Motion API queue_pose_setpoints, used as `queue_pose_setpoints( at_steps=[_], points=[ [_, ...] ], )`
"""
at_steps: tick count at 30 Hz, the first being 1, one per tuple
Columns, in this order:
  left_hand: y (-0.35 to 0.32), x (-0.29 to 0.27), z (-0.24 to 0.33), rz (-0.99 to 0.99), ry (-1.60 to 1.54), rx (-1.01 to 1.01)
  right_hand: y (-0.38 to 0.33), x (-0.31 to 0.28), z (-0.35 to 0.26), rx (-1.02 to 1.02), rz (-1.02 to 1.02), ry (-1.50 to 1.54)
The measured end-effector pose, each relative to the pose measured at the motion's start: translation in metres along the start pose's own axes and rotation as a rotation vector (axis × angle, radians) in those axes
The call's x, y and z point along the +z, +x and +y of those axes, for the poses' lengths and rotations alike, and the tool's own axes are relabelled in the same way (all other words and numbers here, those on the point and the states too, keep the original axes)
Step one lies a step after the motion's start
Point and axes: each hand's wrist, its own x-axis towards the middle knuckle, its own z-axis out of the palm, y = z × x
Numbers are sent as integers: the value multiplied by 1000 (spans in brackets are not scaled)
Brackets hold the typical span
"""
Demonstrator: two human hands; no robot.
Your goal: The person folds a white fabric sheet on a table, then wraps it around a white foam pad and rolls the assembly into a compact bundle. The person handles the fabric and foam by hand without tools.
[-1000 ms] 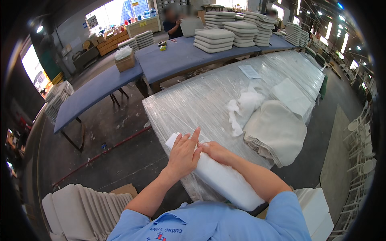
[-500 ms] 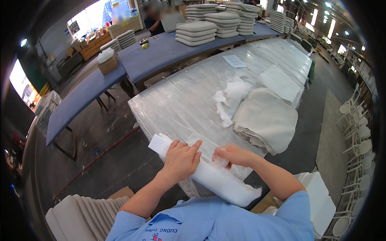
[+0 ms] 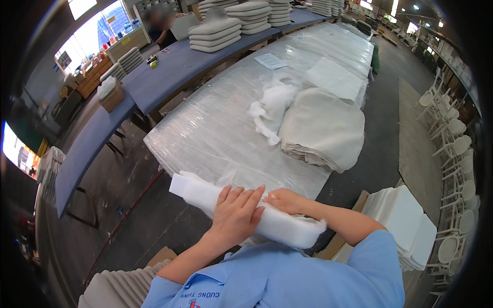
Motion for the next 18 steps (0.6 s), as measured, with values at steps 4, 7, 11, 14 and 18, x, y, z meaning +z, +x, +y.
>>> queue_pose_setpoints(
  at_steps=[4, 7, 11, 14, 18],
  points=[
    [0, 0, -2, 73, 33, 55, -9, -24, -6, -25, 42, 315],
    [2, -6, 10, 59, -31, 83, -29, -43, -21, -32, -28, 487],
    [5, -1, 13, -26, -56, 43, -63, -60, -52, 5, -99, 547],
    [11, -5, 17, -13, -33, 55, -71, -56, -50, 22, -128, 335],
    [14, -3, 25, 48, -59, 113, -61, -35, -32, -83, -39, 291]
  ],
)
